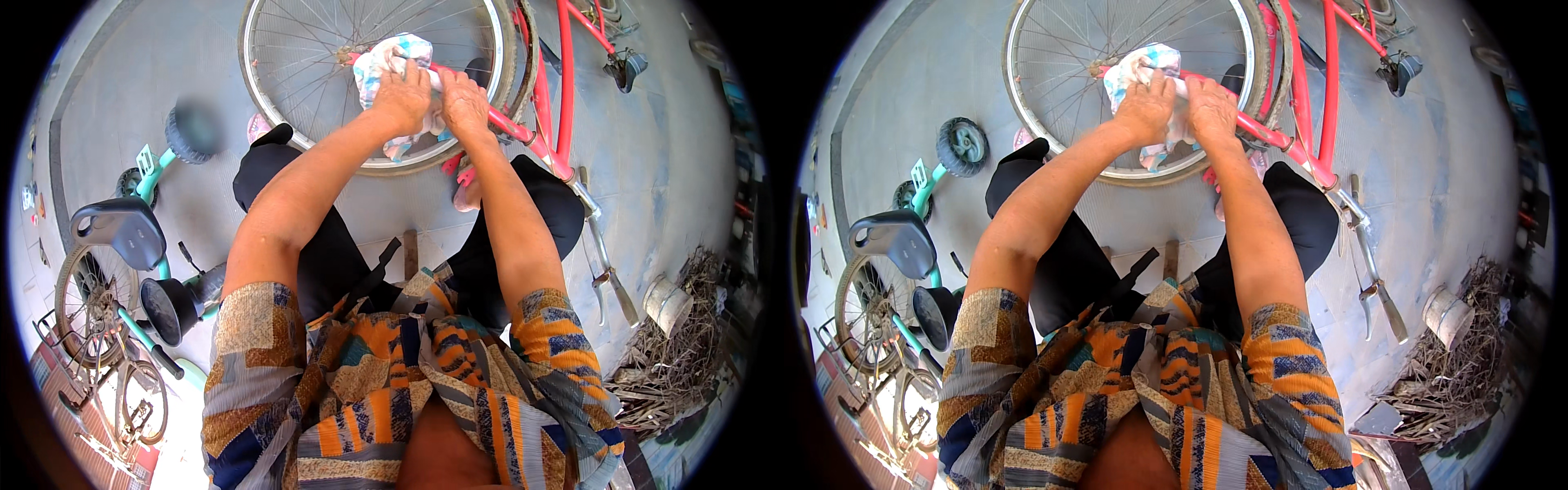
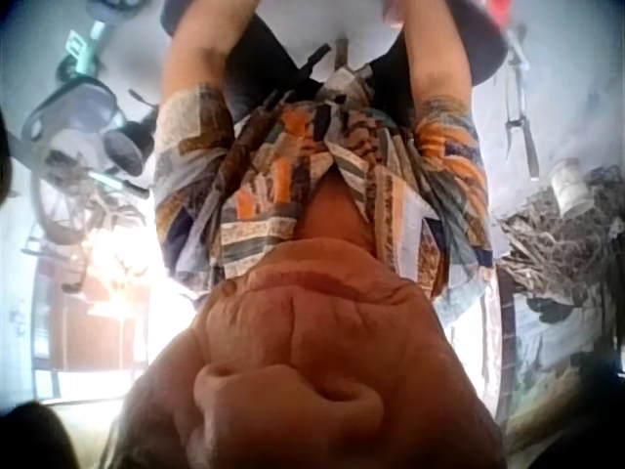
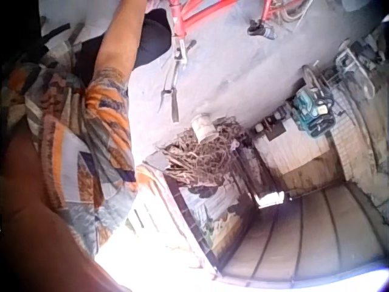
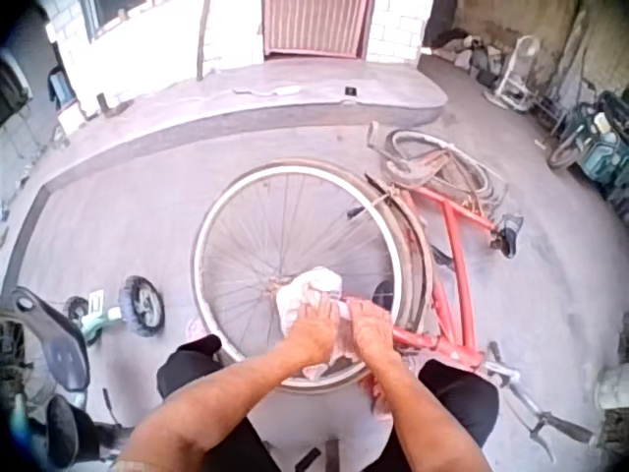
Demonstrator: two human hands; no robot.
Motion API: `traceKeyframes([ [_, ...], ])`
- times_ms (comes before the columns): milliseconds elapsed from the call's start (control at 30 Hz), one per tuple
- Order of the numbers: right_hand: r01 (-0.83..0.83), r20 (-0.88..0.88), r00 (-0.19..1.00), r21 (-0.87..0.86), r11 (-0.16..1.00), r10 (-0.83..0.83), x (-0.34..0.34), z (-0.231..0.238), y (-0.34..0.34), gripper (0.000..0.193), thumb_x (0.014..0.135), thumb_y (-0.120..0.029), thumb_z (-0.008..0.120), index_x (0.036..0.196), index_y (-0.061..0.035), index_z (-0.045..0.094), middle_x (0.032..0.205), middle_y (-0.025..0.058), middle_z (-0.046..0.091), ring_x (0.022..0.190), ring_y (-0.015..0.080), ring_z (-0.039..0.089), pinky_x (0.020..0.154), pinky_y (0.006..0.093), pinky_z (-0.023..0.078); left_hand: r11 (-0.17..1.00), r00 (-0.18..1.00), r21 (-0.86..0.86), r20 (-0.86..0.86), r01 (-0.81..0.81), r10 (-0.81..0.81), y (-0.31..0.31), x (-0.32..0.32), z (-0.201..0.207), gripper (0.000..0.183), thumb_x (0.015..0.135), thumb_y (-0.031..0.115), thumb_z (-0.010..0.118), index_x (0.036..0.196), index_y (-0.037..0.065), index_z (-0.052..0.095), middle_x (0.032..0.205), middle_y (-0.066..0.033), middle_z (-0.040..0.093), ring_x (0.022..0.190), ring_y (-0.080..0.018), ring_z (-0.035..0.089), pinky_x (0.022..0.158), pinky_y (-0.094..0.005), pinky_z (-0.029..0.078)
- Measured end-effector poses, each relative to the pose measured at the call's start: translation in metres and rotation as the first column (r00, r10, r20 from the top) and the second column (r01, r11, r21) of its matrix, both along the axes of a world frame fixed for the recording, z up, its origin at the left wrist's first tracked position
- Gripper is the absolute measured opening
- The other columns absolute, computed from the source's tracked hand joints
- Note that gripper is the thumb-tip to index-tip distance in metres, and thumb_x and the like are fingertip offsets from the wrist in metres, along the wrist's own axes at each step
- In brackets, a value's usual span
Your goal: The person wipes the wheels and frame of a red bicycle using a cloth while sitting on a stool.
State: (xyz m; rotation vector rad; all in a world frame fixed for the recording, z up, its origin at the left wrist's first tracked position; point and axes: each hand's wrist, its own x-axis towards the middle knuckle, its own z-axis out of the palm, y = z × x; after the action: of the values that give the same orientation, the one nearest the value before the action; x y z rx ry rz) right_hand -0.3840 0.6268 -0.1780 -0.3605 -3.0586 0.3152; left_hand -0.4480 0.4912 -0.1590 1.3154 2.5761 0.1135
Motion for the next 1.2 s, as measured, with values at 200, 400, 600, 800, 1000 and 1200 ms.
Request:
traceKeyframes([
  [200, 0.026, 0.013, 1.0, 0.007, 1.0, -0.026, 0.018, 0.016, 0.008, 0.047, 0.074, -0.014, 0.064, 0.119, -0.0104, 0.051, 0.106, 0.0135, 0.058, 0.102, 0.0312, 0.055, 0.085, 0.0448, 0.04, 0.953, 0.975, 0.237, 0.072, 0.187, -0.209, -0.001, 0.027, 0.021, 0.058, 0.069, 0.015, 0.07, 0.121, -0.001, 0.049, 0.135, -0.0243, 0.041, 0.118, -0.0415, 0.047, 0.102, -0.0482, 0.034],
  [400, -0.061, -0.021, 0.998, 0.035, 0.998, 0.061, -0.024, 0.004, -0.035, 0.038, 0.08, -0.019, 0.057, 0.117, -0.0119, 0.054, 0.108, 0.0137, 0.058, 0.102, 0.0317, 0.054, 0.086, 0.0461, 0.039, 0.996, 0.998, 0.062, -0.018, 0.068, -0.067, -0.045, 0.009, 0.057, 0.036, 0.074, 0.015, 0.066, 0.107, 0.002, 0.059, 0.111, -0.0169, 0.06, 0.108, -0.034, 0.055, 0.099, -0.0501, 0.036],
  [600, -0.123, 0.058, 0.991, 0.071, 0.99, 0.119, -0.034, 0.001, -0.027, 0.034, 0.084, -0.021, 0.056, 0.116, -0.0127, 0.052, 0.105, 0.0127, 0.059, 0.101, 0.0315, 0.057, 0.083, 0.0476, 0.042, 0.993, 0.996, -0.114, 0.086, 0.03, -0.02, -0.078, 0.006, 0.083, 0.027, 0.078, 0.014, 0.063, 0.103, 0.003, 0.059, 0.102, -0.0152, 0.064, 0.103, -0.0337, 0.059, 0.091, -0.0523, 0.04],
  [800, -0.166, 0.037, 0.986, 0.074, 0.983, 0.163, -0.003, 0.006, 0.006, 0.033, 0.084, -0.028, 0.06, 0.11, -0.0081, 0.052, 0.101, 0.0141, 0.058, 0.095, 0.0327, 0.058, 0.08, 0.0457, 0.041, 0.982, 0.993, -0.187, 0.119, 0.023, -0.001, -0.082, -0.012, 0.077, 0.026, 0.08, 0.014, 0.06, 0.103, 0.003, 0.058, 0.097, -0.0124, 0.065, 0.09, -0.0301, 0.064, 0.078, -0.047, 0.046],
  [1000, -0.216, 0.039, 0.976, 0.072, 0.974, 0.214, -0.029, 0.003, -0.013, 0.035, 0.084, -0.03, 0.06, 0.109, -0.0073, 0.053, 0.102, 0.0144, 0.059, 0.096, 0.0318, 0.057, 0.081, 0.0474, 0.042, 0.999, 0.995, 0.008, 0.089, 0.051, -0.051, -0.087, -0.018, 0.072, 0.027, 0.08, 0.013, 0.059, 0.105, 0.004, 0.057, 0.094, -0.0133, 0.065, 0.09, -0.0296, 0.064, 0.077, -0.0448, 0.047],
  [1200, -0.433, -0.122, 0.879, 0.2, 0.879, 0.461, -0.072, -0.012, -0.035, 0.014, 0.078, -0.012, 0.054, 0.09, -0.0065, 0.059, 0.086, 0.0118, 0.063, 0.083, 0.0283, 0.063, 0.074, 0.0391, 0.048, 0.999, 0.992, -0.054, 0.126, 0.001, 0.006, -0.091, -0.024, 0.076, 0.029, 0.082, 0.016, 0.061, 0.107, 0.005, 0.056, 0.096, -0.0133, 0.065, 0.091, -0.0308, 0.063, 0.08, -0.0448, 0.047],
])
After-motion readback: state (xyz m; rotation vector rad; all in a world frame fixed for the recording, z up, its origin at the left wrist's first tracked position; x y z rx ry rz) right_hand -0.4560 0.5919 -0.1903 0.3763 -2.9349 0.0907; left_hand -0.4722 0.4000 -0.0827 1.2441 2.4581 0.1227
